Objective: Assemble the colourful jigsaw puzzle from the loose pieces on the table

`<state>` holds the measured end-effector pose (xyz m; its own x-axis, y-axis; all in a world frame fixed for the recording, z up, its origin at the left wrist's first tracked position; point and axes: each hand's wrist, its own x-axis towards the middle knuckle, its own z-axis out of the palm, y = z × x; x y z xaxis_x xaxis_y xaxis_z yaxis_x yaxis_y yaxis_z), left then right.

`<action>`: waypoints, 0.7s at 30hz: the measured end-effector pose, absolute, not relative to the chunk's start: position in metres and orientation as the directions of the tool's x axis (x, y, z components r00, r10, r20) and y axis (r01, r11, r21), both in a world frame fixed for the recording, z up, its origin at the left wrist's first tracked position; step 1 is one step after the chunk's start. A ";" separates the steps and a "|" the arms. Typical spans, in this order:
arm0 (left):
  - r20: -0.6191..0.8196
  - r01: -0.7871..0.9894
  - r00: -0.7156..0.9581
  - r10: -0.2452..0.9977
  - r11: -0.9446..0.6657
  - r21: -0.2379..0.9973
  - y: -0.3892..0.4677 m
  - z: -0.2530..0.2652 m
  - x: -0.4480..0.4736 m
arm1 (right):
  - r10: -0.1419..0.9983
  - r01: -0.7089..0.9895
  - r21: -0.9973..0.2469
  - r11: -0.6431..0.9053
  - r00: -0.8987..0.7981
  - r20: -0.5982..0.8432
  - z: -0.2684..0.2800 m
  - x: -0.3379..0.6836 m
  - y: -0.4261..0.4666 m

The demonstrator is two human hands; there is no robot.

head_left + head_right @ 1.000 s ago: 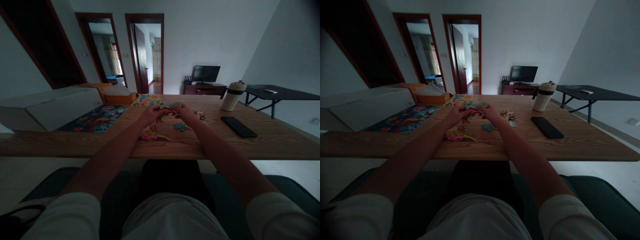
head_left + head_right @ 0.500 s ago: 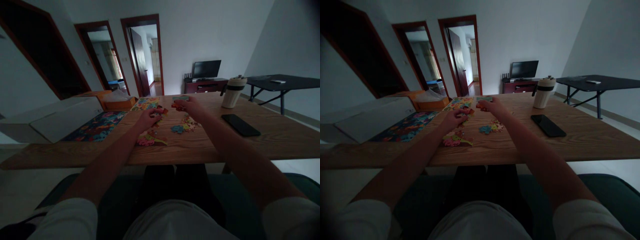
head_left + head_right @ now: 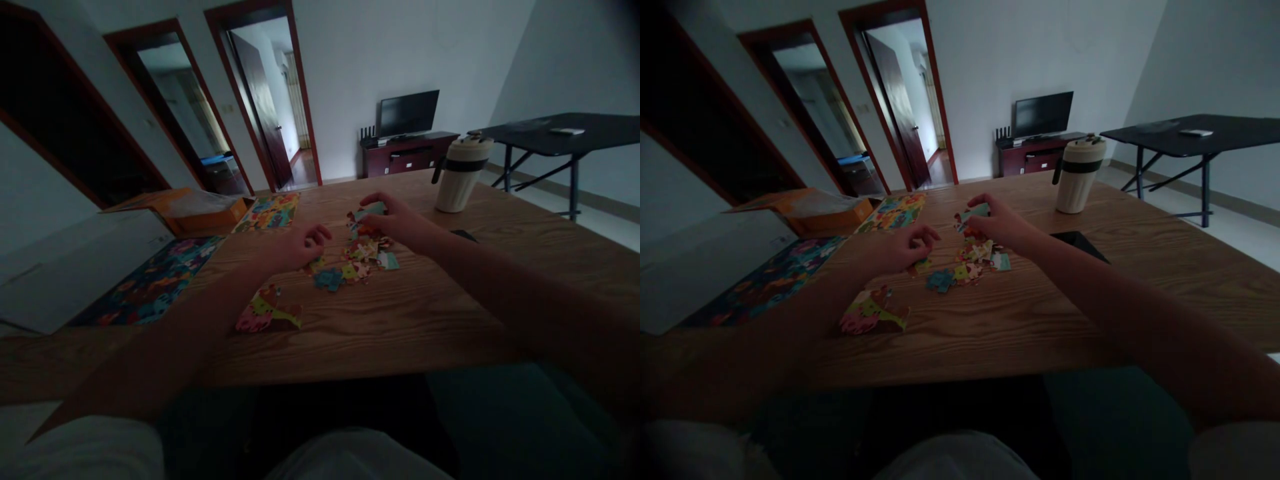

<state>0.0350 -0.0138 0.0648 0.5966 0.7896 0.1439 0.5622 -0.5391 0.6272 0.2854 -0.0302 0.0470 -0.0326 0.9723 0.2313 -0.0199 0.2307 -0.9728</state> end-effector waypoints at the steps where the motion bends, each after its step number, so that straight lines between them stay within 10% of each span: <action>1: 0.103 0.589 0.628 0.771 -0.558 0.584 -0.011 0.061 0.033 | 0.973 0.000 -0.973 0.229 -0.024 0.229 0.047 0.293 -0.029; 15: -0.150 0.501 0.864 0.480 -0.850 0.161 -0.010 0.039 0.019 | 0.978 0.597 -0.775 0.206 -0.157 0.138 0.041 0.346 -0.057; 21: -0.037 0.520 0.833 0.553 -0.756 0.398 -0.015 0.039 0.009 | 0.951 0.678 -0.679 0.283 -0.289 0.107 0.034 0.343 -0.075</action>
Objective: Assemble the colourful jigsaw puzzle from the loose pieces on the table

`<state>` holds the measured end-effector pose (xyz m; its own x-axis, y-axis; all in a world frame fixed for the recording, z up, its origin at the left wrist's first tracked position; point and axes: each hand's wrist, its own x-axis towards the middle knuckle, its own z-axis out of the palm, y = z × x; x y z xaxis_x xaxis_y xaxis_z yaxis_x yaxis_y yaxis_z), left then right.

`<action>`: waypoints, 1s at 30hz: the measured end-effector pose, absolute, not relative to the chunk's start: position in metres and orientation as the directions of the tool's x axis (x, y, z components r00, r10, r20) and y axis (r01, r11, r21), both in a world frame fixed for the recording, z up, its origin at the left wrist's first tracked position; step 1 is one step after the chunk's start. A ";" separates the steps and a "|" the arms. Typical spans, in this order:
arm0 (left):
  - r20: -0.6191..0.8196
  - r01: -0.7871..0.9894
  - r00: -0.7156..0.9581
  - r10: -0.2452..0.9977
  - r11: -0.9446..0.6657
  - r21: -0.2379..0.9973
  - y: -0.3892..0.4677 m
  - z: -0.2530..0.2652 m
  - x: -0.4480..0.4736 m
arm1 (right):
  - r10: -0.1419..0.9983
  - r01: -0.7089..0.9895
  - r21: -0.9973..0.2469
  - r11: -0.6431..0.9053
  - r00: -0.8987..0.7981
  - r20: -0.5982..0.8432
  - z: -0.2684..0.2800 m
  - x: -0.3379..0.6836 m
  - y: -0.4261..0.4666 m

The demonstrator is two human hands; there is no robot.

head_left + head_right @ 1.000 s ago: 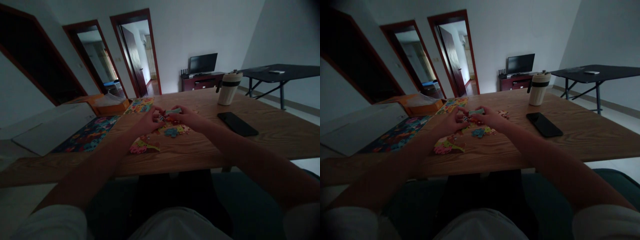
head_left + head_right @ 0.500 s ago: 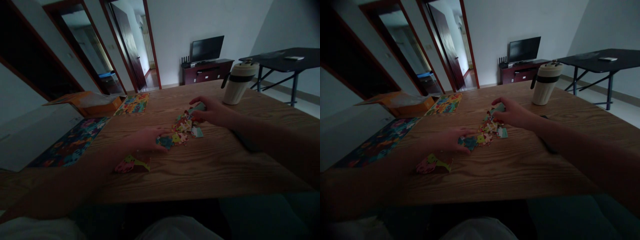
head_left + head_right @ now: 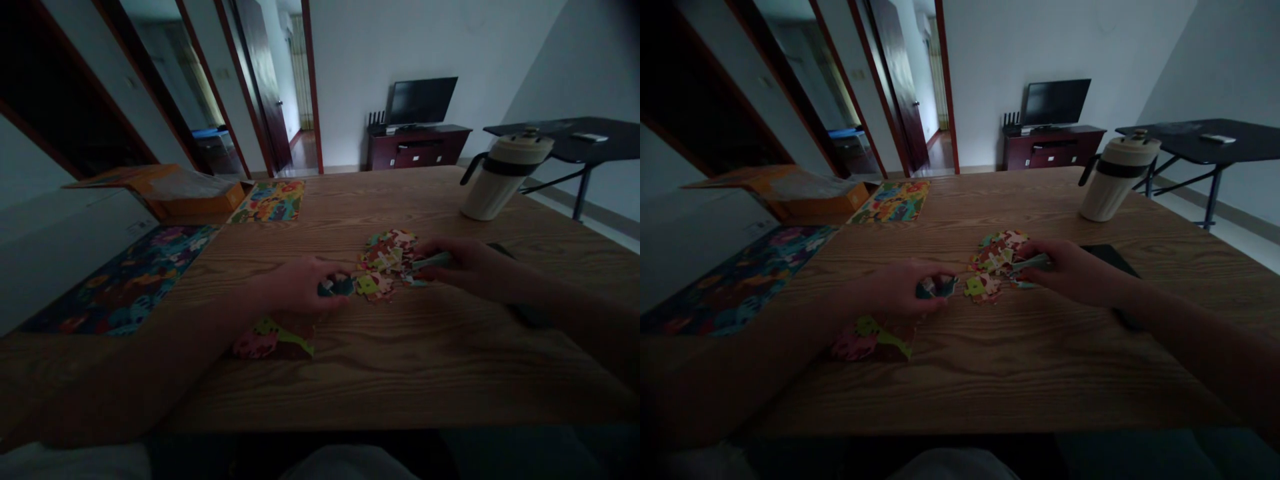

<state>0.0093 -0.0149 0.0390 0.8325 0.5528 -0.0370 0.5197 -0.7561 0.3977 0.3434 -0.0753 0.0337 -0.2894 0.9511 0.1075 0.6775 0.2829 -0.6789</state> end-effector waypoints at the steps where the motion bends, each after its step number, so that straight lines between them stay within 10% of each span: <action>1: -0.037 0.520 0.811 0.583 -0.691 0.502 -0.015 0.039 0.009 | 0.943 0.676 -0.668 0.312 -0.307 0.129 0.035 0.341 -0.078; 9: -0.186 0.449 0.571 0.800 -0.114 0.886 -0.017 0.038 0.009 | 0.777 0.596 -0.510 0.620 -0.558 0.292 0.057 0.284 -0.099; 19: -0.069 0.253 0.784 0.617 -0.217 0.943 -0.022 0.034 0.009 | 0.628 0.515 -0.362 0.777 -0.677 0.384 0.057 0.240 -0.095; 30: -0.099 0.185 0.620 0.778 -0.023 0.982 -0.006 0.018 0.004 | 0.777 0.612 -0.478 0.630 -0.503 0.379 0.046 0.236 -0.091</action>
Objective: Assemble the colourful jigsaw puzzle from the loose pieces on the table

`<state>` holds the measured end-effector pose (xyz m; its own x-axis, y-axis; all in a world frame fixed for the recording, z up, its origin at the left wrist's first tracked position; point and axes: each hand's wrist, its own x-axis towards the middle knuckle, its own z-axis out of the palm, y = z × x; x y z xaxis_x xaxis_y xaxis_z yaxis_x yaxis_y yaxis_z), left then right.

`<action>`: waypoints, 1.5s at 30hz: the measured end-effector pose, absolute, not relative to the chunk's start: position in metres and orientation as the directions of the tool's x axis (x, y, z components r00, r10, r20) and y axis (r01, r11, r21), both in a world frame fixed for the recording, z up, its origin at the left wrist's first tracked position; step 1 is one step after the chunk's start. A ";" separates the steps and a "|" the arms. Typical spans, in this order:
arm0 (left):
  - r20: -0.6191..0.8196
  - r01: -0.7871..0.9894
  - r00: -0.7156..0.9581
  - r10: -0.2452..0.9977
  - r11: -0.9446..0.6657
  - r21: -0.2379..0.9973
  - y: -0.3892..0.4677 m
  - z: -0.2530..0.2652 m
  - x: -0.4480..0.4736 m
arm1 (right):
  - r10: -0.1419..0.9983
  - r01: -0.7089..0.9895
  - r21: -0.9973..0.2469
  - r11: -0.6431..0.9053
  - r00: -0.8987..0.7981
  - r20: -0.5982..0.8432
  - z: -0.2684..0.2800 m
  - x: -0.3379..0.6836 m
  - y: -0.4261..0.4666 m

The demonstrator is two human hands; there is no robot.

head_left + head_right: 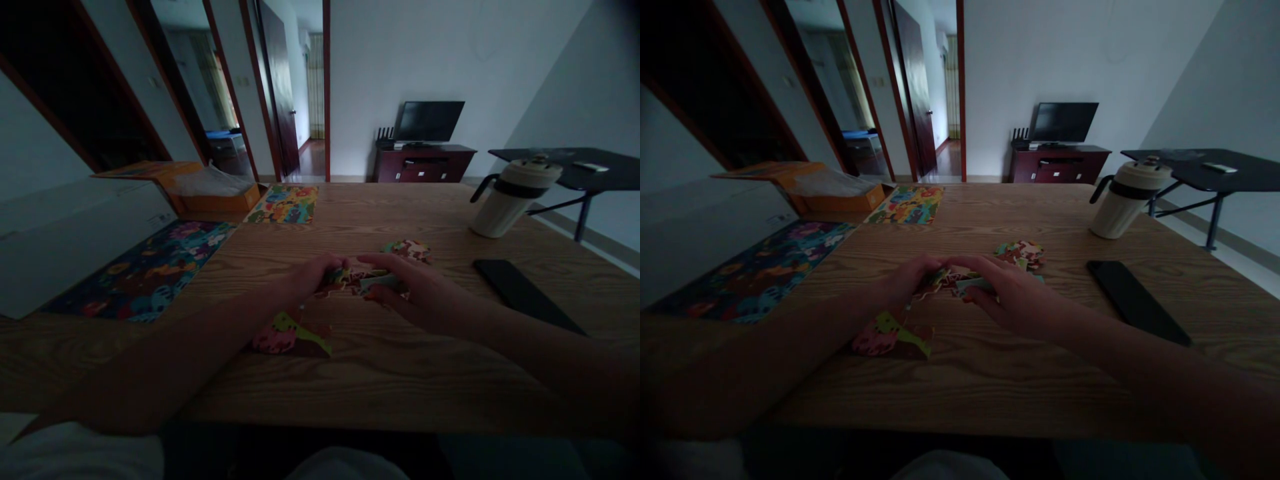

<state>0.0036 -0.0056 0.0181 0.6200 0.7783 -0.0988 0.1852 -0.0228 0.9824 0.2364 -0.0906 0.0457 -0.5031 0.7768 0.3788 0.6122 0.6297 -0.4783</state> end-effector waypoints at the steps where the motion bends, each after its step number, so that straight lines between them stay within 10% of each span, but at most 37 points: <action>1: -0.105 0.170 0.603 0.791 0.001 0.985 -0.005 0.017 0.004 | 0.798 0.620 -0.504 0.602 -0.480 0.363 0.045 0.237 -0.091; 19: -0.049 0.392 0.714 0.699 -0.340 0.855 -0.033 0.025 0.013 | 0.929 0.383 -0.897 0.220 -0.362 0.073 0.017 0.245 -0.109; 45: -0.090 0.326 0.878 0.470 -0.448 0.832 -0.026 0.036 0.009 | 0.892 0.533 -0.737 0.417 -0.397 0.218 0.013 0.232 -0.133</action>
